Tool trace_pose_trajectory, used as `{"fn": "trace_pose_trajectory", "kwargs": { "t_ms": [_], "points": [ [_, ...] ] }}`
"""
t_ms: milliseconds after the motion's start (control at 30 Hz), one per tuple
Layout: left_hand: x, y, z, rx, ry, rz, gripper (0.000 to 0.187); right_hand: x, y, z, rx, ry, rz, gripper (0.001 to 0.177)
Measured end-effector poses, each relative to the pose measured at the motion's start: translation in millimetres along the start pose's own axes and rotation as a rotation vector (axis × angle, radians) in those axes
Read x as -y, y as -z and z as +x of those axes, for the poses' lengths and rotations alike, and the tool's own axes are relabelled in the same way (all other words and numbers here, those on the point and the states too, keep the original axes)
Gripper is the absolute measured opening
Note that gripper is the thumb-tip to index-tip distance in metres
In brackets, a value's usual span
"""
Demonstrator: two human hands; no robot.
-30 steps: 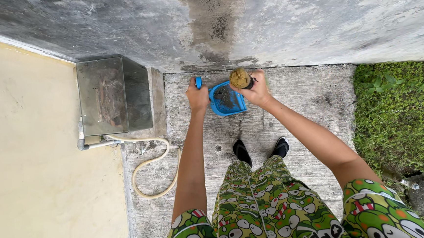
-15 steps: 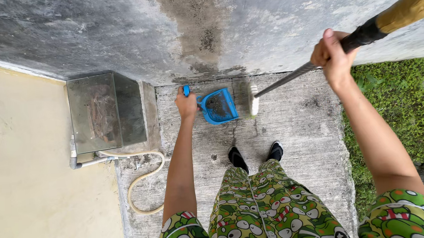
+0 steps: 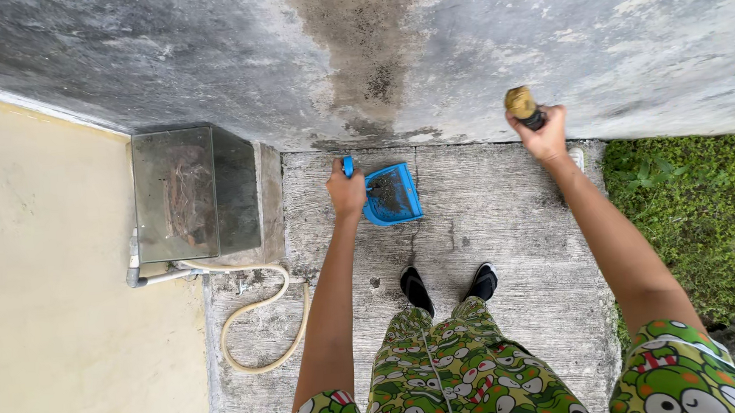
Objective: The person sweeps dirt and debris from a concrete outdoor floor into a blue dustpan using a brush on a long handle, repeatedly sweeping the same area to collect the waste.
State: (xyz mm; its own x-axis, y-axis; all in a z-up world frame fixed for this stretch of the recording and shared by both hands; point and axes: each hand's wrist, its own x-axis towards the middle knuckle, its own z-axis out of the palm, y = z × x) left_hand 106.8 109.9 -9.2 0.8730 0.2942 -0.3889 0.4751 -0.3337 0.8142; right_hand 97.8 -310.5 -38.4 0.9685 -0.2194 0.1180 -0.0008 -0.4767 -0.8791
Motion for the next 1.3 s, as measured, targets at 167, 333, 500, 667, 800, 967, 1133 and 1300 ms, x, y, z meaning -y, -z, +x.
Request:
{"fn": "trace_pose_trajectory", "kwargs": {
  "t_ms": [167,333,500,667,800,967,1133,1300],
  "points": [
    [16.2,-3.8,3.6,-0.045,-0.087,0.029,0.027,61.9,-99.5,8.7,0.261,0.026,0.102,0.025],
    [25.4,-6.4,6.1,-0.073,-0.167,0.068,0.029,145.0,-174.0,-23.3,0.125,0.618,0.059,0.040],
    [1.7,-2.3,-2.6,-0.039,-0.075,0.029,0.027,197.1,-145.8,-30.9,0.473,0.377,0.437,0.044],
    [-4.1,4.5,-1.8,-0.026,-0.049,0.044,0.023,226.3,-51.2,-25.1,0.401,0.265,0.334,0.065],
    [6.9,18.5,3.0,0.022,0.011,-0.063,0.023,237.8,26.3,-32.4,0.224,0.108,0.383,0.060],
    [27.3,58.9,1.4,0.032,0.041,-0.099,0.022,193.0,85.1,-48.2,0.012,-0.025,0.349,0.058],
    [32.8,93.9,-14.5,0.041,0.077,-0.060,0.023,84.8,84.0,-71.7,-0.177,-0.140,0.165,0.042],
    [39.4,108.6,-43.8,0.073,0.001,-0.069,0.027,2.1,30.2,-119.4,-0.114,-0.138,-0.094,0.021]
  ]
}}
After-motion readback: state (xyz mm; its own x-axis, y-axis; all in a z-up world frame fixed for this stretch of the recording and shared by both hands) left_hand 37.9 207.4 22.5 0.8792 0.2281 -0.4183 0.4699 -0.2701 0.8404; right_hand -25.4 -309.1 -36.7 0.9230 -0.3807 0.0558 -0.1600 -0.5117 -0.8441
